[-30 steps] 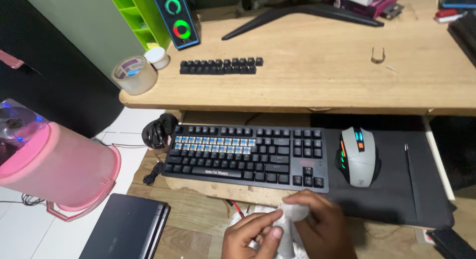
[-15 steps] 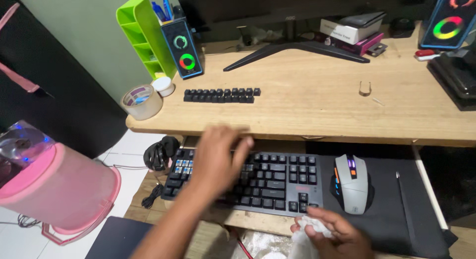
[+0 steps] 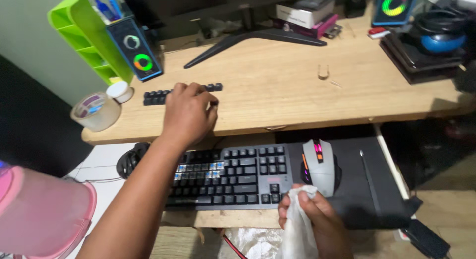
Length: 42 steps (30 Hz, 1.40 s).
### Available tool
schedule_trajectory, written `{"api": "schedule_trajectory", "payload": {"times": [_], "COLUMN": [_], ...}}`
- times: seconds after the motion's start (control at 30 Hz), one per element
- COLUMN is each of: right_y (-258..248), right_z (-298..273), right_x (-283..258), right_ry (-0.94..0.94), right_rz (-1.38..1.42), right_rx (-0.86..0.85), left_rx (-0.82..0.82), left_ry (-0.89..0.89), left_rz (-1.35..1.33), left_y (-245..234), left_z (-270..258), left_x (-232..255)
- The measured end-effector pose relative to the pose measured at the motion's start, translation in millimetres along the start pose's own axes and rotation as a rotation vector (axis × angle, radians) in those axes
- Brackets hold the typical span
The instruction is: The person sits on the floor and cleans individual black keyboard keycaps using a white cloth. They repeatedly pick up a keycap, wipe it thoroughly, and place it back onto the keyboard or the desk.
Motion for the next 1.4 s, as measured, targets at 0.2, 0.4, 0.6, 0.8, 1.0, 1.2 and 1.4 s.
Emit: {"api": "schedule_trajectory", "payload": {"times": [0.2, 0.4, 0.6, 0.8, 1.0, 1.2, 1.4], "right_y": [14.5, 19.5, 27.0, 29.4, 40.3, 59.2, 56.2], "right_z": [-16.5, -19.3, -31.2, -45.2, -61.8, -122.8, -109.5], "right_x": [-10.2, -19.3, -30.7, -25.2, -18.9, -64.7, -30.6], "right_ry": [-0.056, -0.175, -0.168, -0.326, -0.436, -1.523, -1.105], "right_rz": [-0.081, 0.036, 0.082, 0.034, 0.024, -0.904, -0.869], "right_rx": [-0.065, -0.105, 0.067, 0.054, -0.080, -0.180, -0.698], "left_rx": [-0.177, -0.025, 0.022, 0.016, 0.068, 0.085, 0.068], "left_ry": [-0.081, -0.371, -1.128, -1.375, -0.915, -0.754, -0.660], "left_rz": [-0.093, -0.767, -1.740, -1.558, -1.196, -0.783, -0.866], "left_y": [-10.1, -47.6, -36.8, -29.2, -71.3, -109.4, -117.3], "left_z": [6.7, -55.4, -206.4, -259.1, -236.8, -214.8, -211.6], "left_x": [4.1, 56.2, 139.1, 173.3, 167.9, 149.7, 158.3]}}
Point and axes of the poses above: each hand's wrist, its own z-axis towards the middle knuckle, its own y-axis out of the palm, x = y × z, the point moved 3 cm from there along z, towards the middle knuckle, and after that the axes turned 14 degrees about x, right-handed, at the moved point
